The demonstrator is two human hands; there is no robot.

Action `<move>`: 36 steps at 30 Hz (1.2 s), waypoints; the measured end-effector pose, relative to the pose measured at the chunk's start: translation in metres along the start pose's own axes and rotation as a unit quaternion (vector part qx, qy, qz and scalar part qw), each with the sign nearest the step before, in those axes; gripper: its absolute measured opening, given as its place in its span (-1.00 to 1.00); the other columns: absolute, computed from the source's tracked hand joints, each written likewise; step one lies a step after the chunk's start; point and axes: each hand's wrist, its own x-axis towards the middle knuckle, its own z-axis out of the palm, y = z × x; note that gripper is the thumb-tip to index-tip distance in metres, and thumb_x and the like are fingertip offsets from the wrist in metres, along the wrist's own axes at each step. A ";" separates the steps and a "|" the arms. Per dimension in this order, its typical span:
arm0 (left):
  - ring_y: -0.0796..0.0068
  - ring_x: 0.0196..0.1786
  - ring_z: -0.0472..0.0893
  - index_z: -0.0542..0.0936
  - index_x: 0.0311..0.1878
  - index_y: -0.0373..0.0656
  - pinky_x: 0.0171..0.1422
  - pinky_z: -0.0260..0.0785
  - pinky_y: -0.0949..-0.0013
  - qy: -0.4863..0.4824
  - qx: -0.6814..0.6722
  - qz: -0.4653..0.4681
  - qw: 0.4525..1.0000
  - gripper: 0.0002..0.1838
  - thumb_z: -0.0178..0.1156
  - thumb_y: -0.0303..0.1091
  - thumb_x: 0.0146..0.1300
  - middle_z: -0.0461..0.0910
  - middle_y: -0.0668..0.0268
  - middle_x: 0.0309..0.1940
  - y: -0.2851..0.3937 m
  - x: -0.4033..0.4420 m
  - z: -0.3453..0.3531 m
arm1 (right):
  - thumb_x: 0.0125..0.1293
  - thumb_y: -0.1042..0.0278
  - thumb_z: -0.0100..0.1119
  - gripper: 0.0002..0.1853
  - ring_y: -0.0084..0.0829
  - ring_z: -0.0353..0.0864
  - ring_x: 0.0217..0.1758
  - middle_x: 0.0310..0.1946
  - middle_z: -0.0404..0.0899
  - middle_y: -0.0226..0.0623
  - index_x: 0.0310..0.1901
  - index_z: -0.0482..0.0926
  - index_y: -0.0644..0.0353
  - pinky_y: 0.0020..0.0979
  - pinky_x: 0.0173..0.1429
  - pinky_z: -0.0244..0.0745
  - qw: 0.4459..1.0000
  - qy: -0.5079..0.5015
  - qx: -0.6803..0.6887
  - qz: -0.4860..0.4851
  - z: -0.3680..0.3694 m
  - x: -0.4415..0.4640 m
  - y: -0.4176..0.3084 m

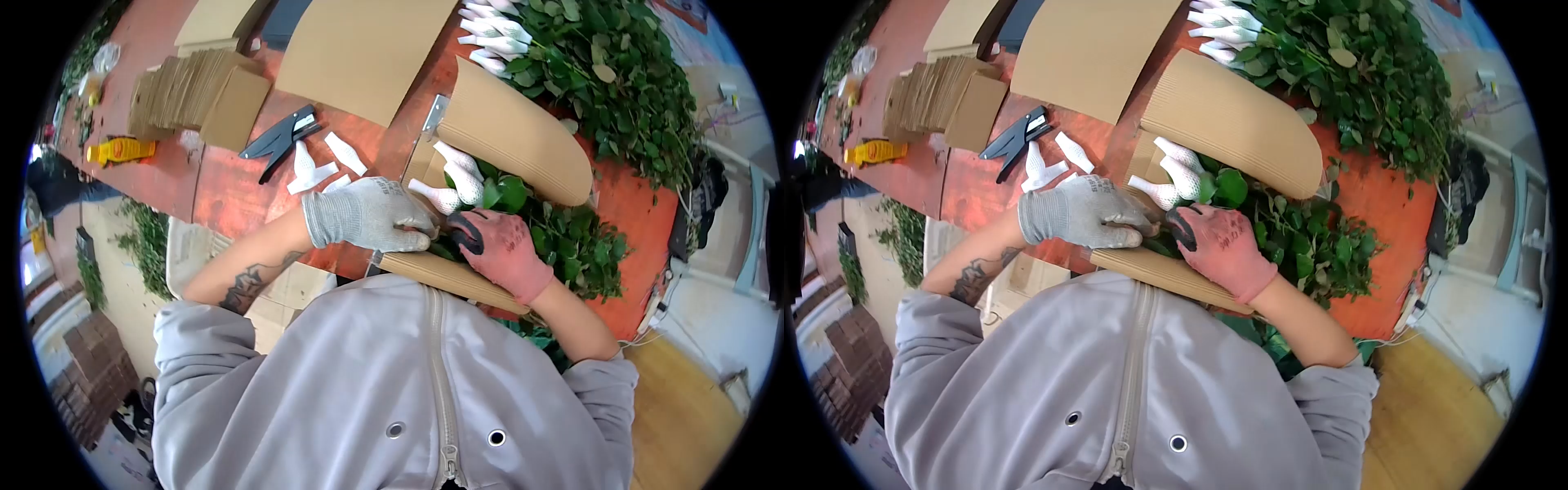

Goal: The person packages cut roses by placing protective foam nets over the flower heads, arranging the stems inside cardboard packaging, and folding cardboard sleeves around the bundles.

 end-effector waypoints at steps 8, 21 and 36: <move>0.22 -0.13 0.63 0.63 0.00 -0.07 -0.06 0.47 0.25 -0.073 0.029 -0.010 0.997 -0.67 0.11 -0.11 0.30 0.65 0.19 -0.15 -0.010 -0.004 0.002 | 0.09 0.25 0.22 -0.55 -0.24 0.61 -0.24 -0.28 0.60 -0.17 0.03 0.46 0.22 -0.22 -0.20 0.49 0.990 -0.002 -0.126 0.068 -0.002 0.002 -0.009; 0.16 -0.11 0.61 0.62 -0.06 -0.12 -0.02 0.47 0.21 -0.051 -0.013 0.048 0.997 -0.71 0.12 -0.18 0.25 0.63 0.20 -0.09 -0.014 -0.002 0.007 | 0.12 0.21 0.17 -0.60 -0.23 0.60 -0.30 -0.37 0.60 -0.23 -0.01 0.44 0.17 -0.20 -0.19 0.47 0.994 0.064 -0.087 0.014 0.017 0.010 0.003; 0.25 -0.32 0.59 0.53 -0.21 -0.06 -0.21 0.40 0.19 0.027 0.340 -0.010 0.940 -0.80 0.15 -0.19 0.16 0.49 0.26 -0.32 -0.035 0.003 0.008 | 0.04 0.32 0.17 -0.58 -0.25 0.62 -0.32 -0.38 0.58 -0.26 -0.01 0.45 0.20 -0.26 -0.32 0.50 0.989 0.079 -0.127 -0.013 0.020 0.013 0.001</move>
